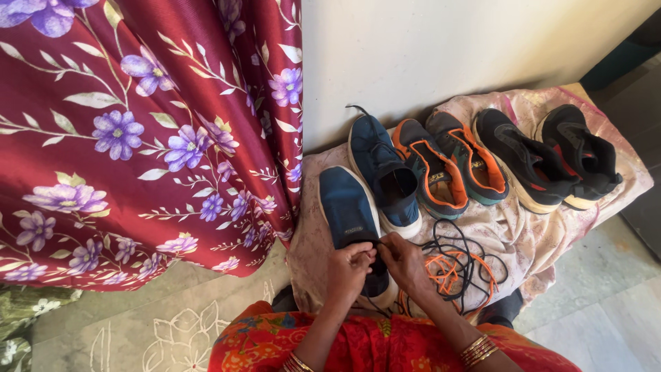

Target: The person is lacing a pair of blue sneakers. They thread the laces through the eyelets and tie them into a knot.

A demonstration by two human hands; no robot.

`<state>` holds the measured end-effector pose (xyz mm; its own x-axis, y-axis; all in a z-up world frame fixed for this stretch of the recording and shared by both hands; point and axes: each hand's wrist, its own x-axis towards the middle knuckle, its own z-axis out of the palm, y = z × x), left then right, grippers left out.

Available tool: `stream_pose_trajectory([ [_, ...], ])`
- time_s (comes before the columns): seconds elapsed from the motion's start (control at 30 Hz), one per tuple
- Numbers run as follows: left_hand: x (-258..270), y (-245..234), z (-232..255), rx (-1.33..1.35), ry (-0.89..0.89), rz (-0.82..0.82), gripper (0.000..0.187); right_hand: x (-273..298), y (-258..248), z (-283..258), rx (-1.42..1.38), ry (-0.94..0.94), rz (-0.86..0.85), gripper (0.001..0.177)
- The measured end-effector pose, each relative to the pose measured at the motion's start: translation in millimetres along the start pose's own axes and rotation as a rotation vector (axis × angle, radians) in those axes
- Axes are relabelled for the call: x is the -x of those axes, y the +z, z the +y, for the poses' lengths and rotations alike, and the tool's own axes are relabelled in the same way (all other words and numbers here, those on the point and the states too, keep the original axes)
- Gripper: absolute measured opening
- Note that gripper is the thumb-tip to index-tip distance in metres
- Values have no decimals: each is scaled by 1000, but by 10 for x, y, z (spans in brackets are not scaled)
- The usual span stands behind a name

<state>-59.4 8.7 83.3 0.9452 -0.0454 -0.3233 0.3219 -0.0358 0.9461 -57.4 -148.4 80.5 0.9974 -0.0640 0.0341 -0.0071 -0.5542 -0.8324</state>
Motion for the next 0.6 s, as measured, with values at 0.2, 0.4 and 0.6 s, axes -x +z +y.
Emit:
stream_pose_trajectory([
  [0.2, 95, -88, 333, 28, 136, 19, 41, 24, -78, 25, 41, -74, 75, 20],
  [0.4, 172, 107, 351, -36, 286, -24, 48, 78, -232, -150, -601, 107, -143, 30],
  [0.6, 203, 147, 400, -132, 290, -55, 51, 86, -318, -217, -666, 93, -188, 24],
])
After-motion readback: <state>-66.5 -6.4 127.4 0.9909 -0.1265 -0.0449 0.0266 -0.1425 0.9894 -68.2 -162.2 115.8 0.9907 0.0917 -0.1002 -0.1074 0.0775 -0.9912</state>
